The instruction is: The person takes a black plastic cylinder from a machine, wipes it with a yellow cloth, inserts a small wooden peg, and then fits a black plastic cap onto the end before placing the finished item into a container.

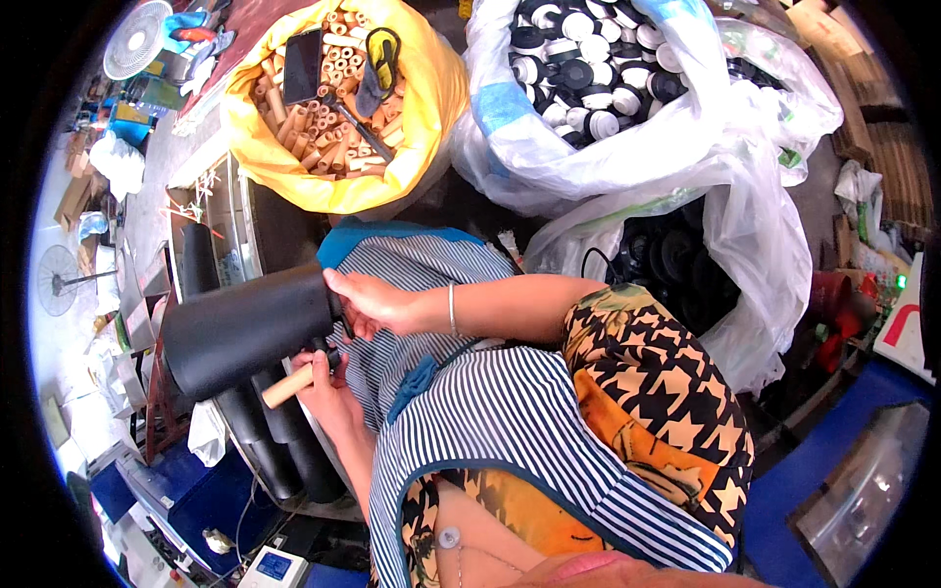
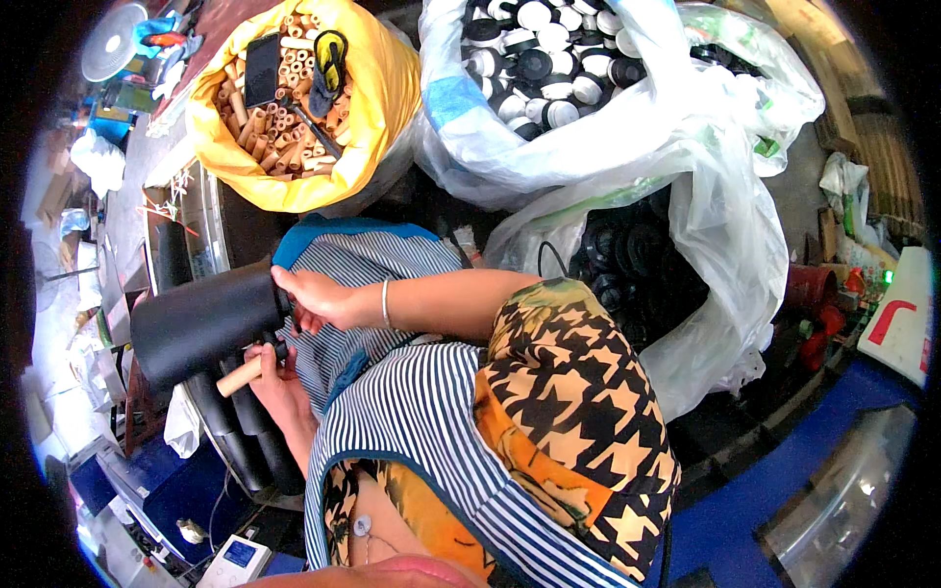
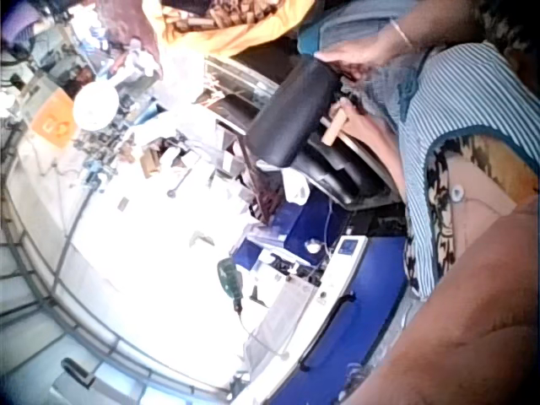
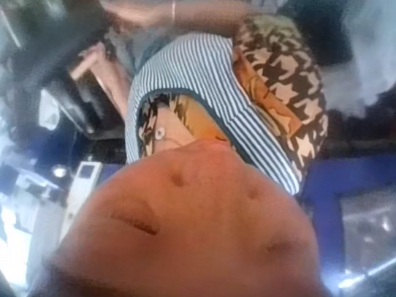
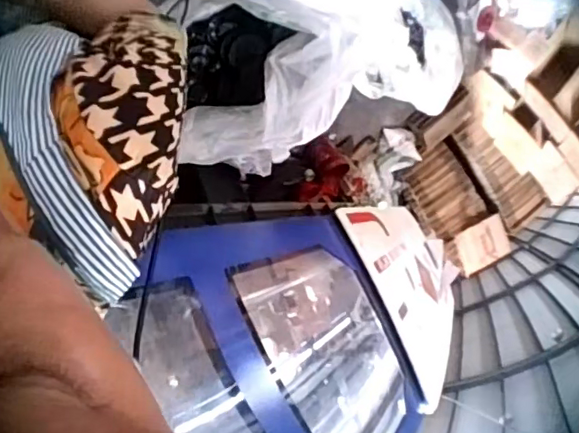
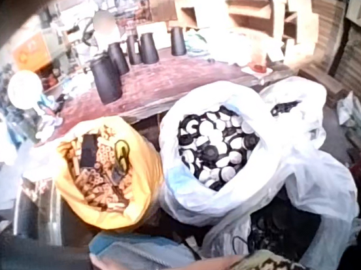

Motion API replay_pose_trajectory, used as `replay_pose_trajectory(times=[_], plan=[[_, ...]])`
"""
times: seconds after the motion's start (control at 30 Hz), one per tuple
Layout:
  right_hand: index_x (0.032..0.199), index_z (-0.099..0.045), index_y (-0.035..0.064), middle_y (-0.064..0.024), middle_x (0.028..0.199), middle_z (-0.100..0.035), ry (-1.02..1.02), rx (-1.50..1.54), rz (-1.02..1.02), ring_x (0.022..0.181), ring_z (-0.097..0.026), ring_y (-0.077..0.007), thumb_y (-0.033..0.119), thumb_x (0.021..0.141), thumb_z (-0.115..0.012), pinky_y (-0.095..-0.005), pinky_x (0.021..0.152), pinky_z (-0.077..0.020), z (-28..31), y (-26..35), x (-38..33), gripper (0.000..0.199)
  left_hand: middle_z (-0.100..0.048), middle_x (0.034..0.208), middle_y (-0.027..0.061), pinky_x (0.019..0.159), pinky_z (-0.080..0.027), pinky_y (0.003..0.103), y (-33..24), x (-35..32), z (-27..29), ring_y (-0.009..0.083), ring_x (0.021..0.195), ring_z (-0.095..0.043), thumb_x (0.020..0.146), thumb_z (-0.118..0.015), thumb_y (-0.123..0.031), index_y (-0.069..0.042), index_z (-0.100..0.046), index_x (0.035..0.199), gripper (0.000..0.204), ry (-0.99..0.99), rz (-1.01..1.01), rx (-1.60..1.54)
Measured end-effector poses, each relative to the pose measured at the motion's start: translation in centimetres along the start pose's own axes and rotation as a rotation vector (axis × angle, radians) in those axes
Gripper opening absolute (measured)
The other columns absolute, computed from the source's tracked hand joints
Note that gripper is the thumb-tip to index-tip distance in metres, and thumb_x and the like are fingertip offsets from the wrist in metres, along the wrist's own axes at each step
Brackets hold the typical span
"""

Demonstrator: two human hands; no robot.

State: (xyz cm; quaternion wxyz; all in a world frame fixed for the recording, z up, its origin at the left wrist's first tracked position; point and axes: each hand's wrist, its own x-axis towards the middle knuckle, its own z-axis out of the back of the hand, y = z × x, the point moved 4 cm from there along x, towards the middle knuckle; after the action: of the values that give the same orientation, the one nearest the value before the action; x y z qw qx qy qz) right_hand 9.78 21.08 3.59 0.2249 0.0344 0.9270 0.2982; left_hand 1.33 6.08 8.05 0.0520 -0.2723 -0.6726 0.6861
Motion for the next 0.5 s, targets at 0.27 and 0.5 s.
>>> replay_pose_trajectory(times=[0.27,0.5], plan=[[0.104,-0.064,0.0113,-0.0138,0.098,-0.067,-0.589,-1.742,0.266,0.087,-0.067,-0.032,0.032,0.094,-0.055,-0.0442,0.07,-0.0528,17.6,4.1,-14.0,0.025,-0.066,0.109,0.0078,0.086,-0.047,0.03,-7.7,0.9,2.3,0.0172,0.099,-0.06,0.088,-0.068,-0.011,0.002,-0.061,0.118,0.034,-0.273,-0.452,0.577],[0.13,-0.051,0.0105,-0.0128,0.122,-0.063,-1.508,-1.666,-0.69,0.104,-0.064,-0.0331,0.021,0.09,-0.055,-0.0435,0.09,-0.0515,40.0,-8.9,-37.2,0.041,-0.067,0.104,0.0062,0.091,-0.046,0.03,-3.3,1.7,4.8,0.0163,0.098,-0.061,0.077,-0.075,-0.002,-0.002,-0.065,0.11,0.035,-0.123,-0.429,0.804]])
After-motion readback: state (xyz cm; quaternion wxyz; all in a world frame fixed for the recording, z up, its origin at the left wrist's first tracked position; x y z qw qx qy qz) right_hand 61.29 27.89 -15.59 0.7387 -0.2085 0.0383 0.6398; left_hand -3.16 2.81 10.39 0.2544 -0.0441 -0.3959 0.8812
